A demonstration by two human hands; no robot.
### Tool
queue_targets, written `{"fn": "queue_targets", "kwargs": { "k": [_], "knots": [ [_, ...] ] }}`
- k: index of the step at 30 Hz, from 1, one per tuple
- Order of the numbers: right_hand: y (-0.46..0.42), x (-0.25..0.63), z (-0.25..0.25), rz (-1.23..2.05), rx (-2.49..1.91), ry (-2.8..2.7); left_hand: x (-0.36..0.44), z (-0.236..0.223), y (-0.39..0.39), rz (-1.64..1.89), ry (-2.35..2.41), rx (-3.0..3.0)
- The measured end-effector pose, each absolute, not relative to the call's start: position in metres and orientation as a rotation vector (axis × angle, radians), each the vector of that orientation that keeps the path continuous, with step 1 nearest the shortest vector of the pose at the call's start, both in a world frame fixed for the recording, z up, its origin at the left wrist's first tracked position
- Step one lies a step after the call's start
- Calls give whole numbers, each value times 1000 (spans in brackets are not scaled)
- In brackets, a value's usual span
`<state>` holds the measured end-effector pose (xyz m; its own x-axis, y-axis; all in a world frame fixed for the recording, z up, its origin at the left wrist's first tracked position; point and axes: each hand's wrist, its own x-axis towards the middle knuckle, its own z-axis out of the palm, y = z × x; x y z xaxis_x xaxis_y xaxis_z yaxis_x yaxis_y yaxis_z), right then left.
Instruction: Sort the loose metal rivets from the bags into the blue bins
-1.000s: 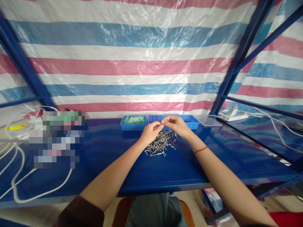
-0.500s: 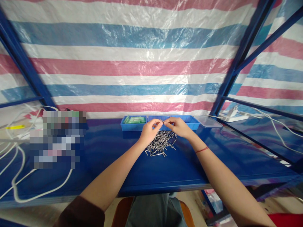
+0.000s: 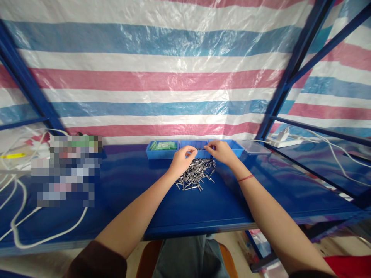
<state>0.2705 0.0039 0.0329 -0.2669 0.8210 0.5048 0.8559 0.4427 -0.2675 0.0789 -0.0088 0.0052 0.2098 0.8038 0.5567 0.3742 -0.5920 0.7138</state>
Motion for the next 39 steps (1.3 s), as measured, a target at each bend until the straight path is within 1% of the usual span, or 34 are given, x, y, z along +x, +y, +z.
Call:
{"fn": "queue_targets", "kwargs": {
  "k": [7, 10, 17, 24, 34, 39],
  "knots": [
    [-7, 284, 37, 503, -1400, -2445, 78, 8, -10, 1330, 1143, 2058],
    [-8, 281, 34, 631, -1434, -2503, 77, 8, -10, 1289, 1147, 2065],
    [-15, 265, 33, 716, -1283, -2571, 76, 4, -9, 1183, 1226, 2305],
    [-20, 257, 33, 671, -1198, -2626, 74, -1, -6, 1126, 1202, 2496],
    [-16, 251, 27, 506, -1156, -2692, 74, -4, -2, 1117, 1165, 2479],
    [-17, 254, 34, 556, -1075, -2507, 75, -2, -5, 1087, 1157, 2466]
  ]
}}
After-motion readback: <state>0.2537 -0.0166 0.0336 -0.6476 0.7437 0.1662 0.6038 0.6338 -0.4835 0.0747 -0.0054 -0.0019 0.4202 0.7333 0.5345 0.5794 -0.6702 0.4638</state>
